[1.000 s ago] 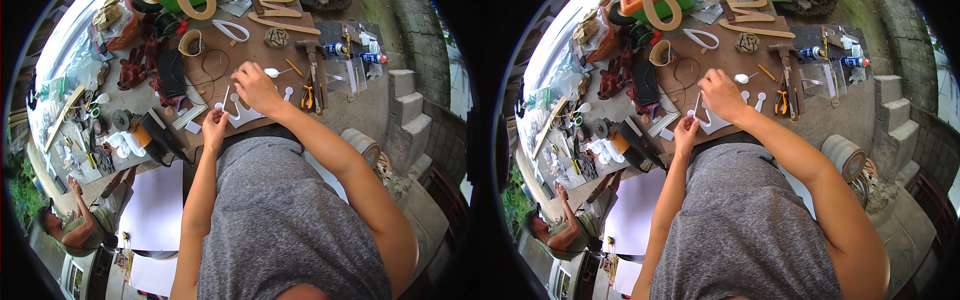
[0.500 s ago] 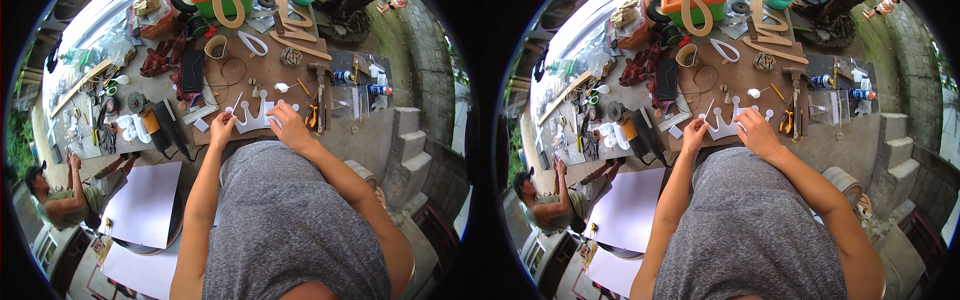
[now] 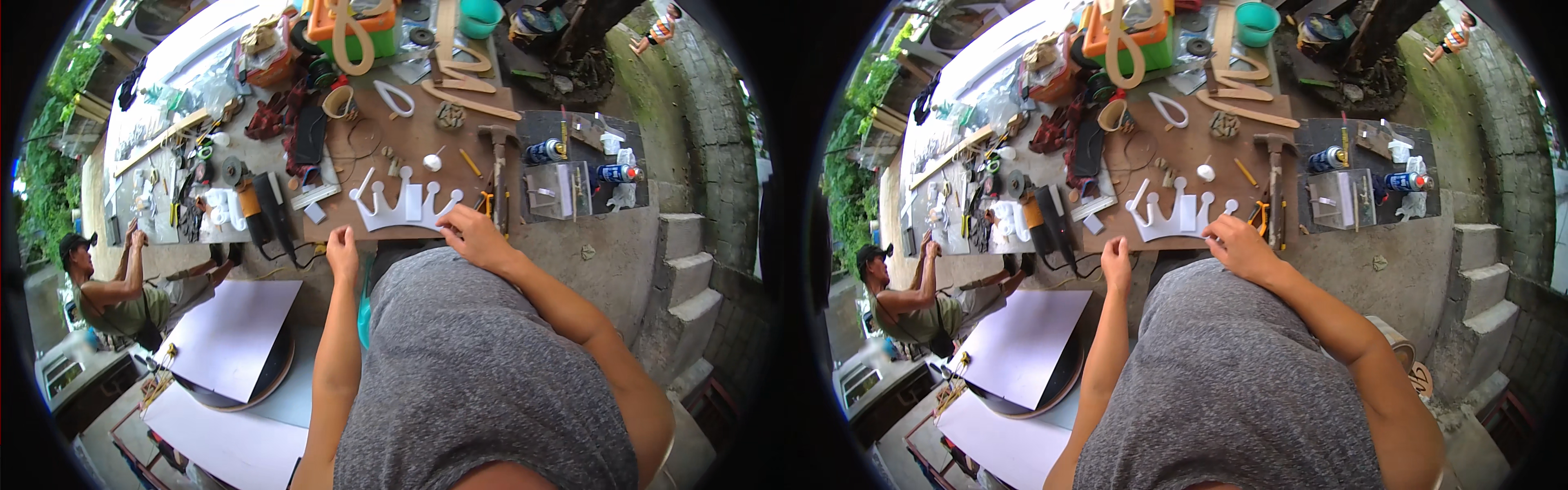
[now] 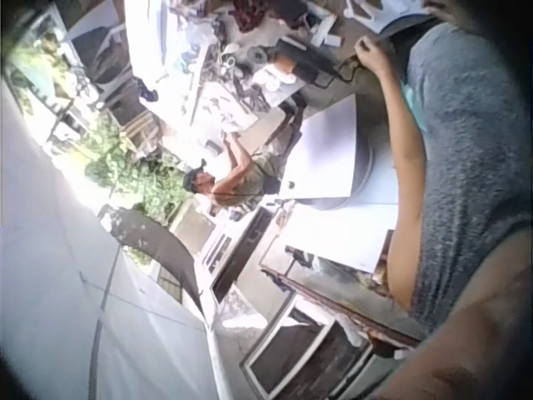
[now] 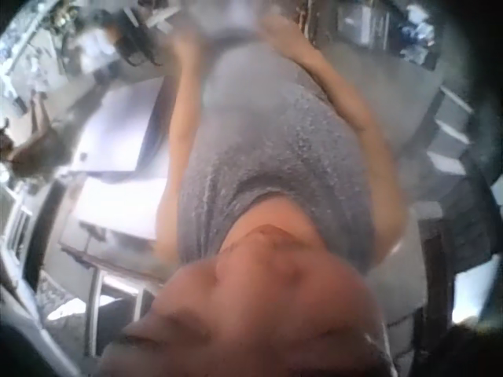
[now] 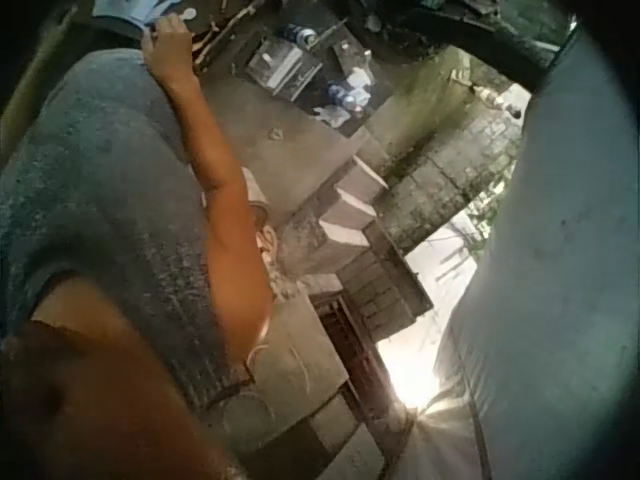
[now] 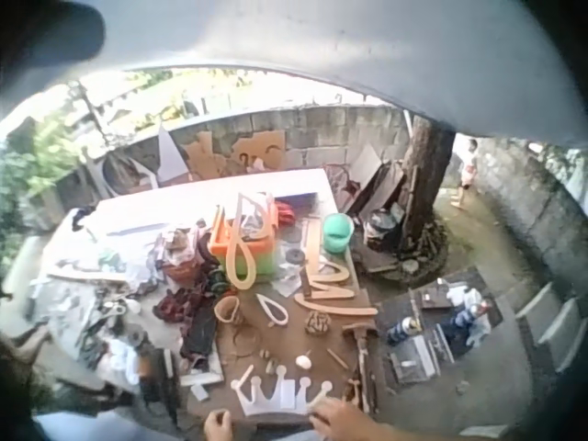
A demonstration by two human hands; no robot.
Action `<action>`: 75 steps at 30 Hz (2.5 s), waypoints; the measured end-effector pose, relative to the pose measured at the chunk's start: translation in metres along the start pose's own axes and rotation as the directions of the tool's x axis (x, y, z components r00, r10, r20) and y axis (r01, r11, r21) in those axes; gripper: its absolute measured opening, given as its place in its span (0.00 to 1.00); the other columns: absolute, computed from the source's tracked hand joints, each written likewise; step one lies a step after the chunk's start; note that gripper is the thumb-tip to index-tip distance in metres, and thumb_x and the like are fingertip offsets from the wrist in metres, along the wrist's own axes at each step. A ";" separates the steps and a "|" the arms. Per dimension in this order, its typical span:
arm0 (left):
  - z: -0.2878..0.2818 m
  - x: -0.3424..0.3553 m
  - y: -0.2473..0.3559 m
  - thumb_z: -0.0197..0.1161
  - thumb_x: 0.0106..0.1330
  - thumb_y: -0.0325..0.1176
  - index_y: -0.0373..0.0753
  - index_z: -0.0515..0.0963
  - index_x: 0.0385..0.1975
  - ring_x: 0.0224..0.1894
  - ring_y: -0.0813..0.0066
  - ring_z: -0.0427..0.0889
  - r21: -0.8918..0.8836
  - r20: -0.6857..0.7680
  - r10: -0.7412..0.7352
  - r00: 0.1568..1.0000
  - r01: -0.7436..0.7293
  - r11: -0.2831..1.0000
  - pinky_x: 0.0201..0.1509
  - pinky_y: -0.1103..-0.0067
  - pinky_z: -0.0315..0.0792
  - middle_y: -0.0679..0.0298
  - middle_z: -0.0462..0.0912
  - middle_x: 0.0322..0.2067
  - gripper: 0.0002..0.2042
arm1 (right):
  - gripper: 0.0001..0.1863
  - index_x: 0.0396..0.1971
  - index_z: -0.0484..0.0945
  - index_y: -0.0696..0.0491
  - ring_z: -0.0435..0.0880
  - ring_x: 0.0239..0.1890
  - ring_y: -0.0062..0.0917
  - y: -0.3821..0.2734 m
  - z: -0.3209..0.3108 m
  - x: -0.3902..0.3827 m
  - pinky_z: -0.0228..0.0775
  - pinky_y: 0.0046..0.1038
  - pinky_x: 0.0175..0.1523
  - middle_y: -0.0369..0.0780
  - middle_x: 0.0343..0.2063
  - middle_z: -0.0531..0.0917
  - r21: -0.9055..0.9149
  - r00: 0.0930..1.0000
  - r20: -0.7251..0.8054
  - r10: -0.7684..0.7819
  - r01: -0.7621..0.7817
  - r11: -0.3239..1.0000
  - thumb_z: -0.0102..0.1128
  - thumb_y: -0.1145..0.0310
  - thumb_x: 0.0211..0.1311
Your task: The recorder is assembling a white crown-shaped decoration by applying adhesive and attaching small white spheres to the peaks of the crown.
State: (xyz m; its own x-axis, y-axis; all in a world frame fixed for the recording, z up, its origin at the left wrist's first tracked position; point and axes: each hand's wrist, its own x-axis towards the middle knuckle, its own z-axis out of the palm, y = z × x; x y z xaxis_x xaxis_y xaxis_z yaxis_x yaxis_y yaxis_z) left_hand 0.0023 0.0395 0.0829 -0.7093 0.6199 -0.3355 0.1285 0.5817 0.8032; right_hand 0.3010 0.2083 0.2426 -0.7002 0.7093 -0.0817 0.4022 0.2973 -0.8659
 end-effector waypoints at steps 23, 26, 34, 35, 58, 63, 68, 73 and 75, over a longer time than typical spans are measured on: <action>-0.026 -0.093 -0.034 0.65 0.74 0.33 0.31 0.81 0.52 0.39 0.75 0.87 0.093 0.270 -0.302 0.914 0.288 0.953 0.44 0.79 0.80 0.57 0.88 0.41 0.14 | 0.07 0.40 0.84 0.55 0.86 0.41 0.42 0.089 -0.084 -0.069 0.78 0.40 0.47 0.44 0.38 0.85 -0.131 0.975 -0.149 0.166 -0.186 0.974 0.62 0.68 0.68; -0.016 -0.091 -0.026 0.65 0.74 0.33 0.33 0.82 0.52 0.39 0.74 0.87 0.068 0.274 -0.262 0.925 0.253 0.965 0.43 0.77 0.81 0.57 0.88 0.41 0.13 | 0.06 0.41 0.84 0.55 0.87 0.39 0.39 0.084 -0.077 -0.071 0.78 0.38 0.45 0.44 0.37 0.85 -0.119 0.980 -0.108 0.166 -0.178 0.977 0.63 0.71 0.67; -0.016 -0.113 -0.016 0.65 0.70 0.37 0.34 0.85 0.48 0.43 0.62 0.90 0.220 0.186 -0.263 0.947 0.221 0.950 0.50 0.70 0.81 0.52 0.91 0.41 0.14 | 0.07 0.42 0.83 0.57 0.84 0.32 0.33 0.058 -0.058 -0.059 0.76 0.33 0.40 0.43 0.34 0.83 -0.032 0.988 0.028 0.155 -0.154 0.988 0.64 0.74 0.66; -0.022 -0.115 -0.018 0.66 0.70 0.37 0.34 0.85 0.48 0.43 0.61 0.90 0.239 0.123 -0.252 0.960 0.218 0.946 0.51 0.69 0.81 0.52 0.91 0.41 0.14 | 0.07 0.42 0.83 0.58 0.84 0.32 0.33 0.055 -0.056 -0.056 0.76 0.33 0.40 0.43 0.34 0.83 -0.032 0.990 0.036 0.140 -0.139 0.990 0.64 0.74 0.66; -0.125 0.062 -0.092 0.70 0.69 0.38 0.31 0.77 0.52 0.44 0.54 0.87 0.202 -0.231 -0.237 0.944 0.284 0.937 0.52 0.63 0.78 0.49 0.87 0.41 0.19 | 0.08 0.43 0.83 0.57 0.86 0.35 0.34 -0.046 -0.027 -0.004 0.78 0.32 0.42 0.43 0.33 0.83 -0.163 0.986 0.081 0.149 -0.134 0.978 0.64 0.75 0.66; -0.138 0.032 -0.028 0.63 0.76 0.41 0.34 0.77 0.39 0.27 0.73 0.80 -0.077 -0.204 -0.198 0.959 0.186 0.980 0.35 0.70 0.75 0.61 0.83 0.29 0.13 | 0.07 0.43 0.83 0.58 0.86 0.35 0.35 -0.043 -0.026 -0.006 0.78 0.33 0.42 0.44 0.34 0.83 -0.153 0.987 0.043 0.152 -0.144 0.978 0.64 0.75 0.67; -0.161 -0.008 0.039 0.64 0.76 0.42 0.29 0.80 0.44 0.29 0.60 0.80 0.266 -0.350 0.065 0.934 0.033 0.963 0.40 0.65 0.74 0.54 0.83 0.29 0.18 | 0.06 0.42 0.83 0.58 0.85 0.35 0.38 -0.050 -0.027 -0.004 0.77 0.35 0.41 0.45 0.34 0.84 -0.133 0.991 0.071 0.116 -0.106 0.985 0.63 0.75 0.67; -0.173 -0.050 0.118 0.70 0.71 0.37 0.29 0.83 0.52 0.32 0.58 0.84 0.370 -0.412 0.187 0.892 -0.024 0.929 0.40 0.67 0.76 0.49 0.87 0.33 0.18 | 0.07 0.41 0.83 0.56 0.84 0.38 0.40 -0.049 -0.030 0.007 0.76 0.37 0.42 0.44 0.34 0.83 -0.133 0.989 0.069 -0.130 0.138 0.981 0.65 0.76 0.65; -0.174 -0.068 0.160 0.71 0.70 0.36 0.29 0.83 0.52 0.32 0.59 0.85 0.373 -0.411 0.172 0.895 -0.007 0.928 0.39 0.68 0.77 0.49 0.88 0.33 0.17 | 0.07 0.41 0.83 0.56 0.84 0.39 0.41 -0.053 -0.031 0.018 0.76 0.38 0.43 0.44 0.35 0.83 -0.139 0.968 0.070 -0.240 0.248 0.959 0.66 0.76 0.64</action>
State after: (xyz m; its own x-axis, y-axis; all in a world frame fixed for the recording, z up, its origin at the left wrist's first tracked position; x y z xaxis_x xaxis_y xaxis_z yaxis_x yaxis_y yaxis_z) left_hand -0.0493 -0.0008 0.3199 -0.8977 0.4388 0.0397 0.3827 0.7321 0.5635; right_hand 0.2853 0.2248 0.3027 -0.8157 0.5707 0.0945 0.2942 0.5499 -0.7817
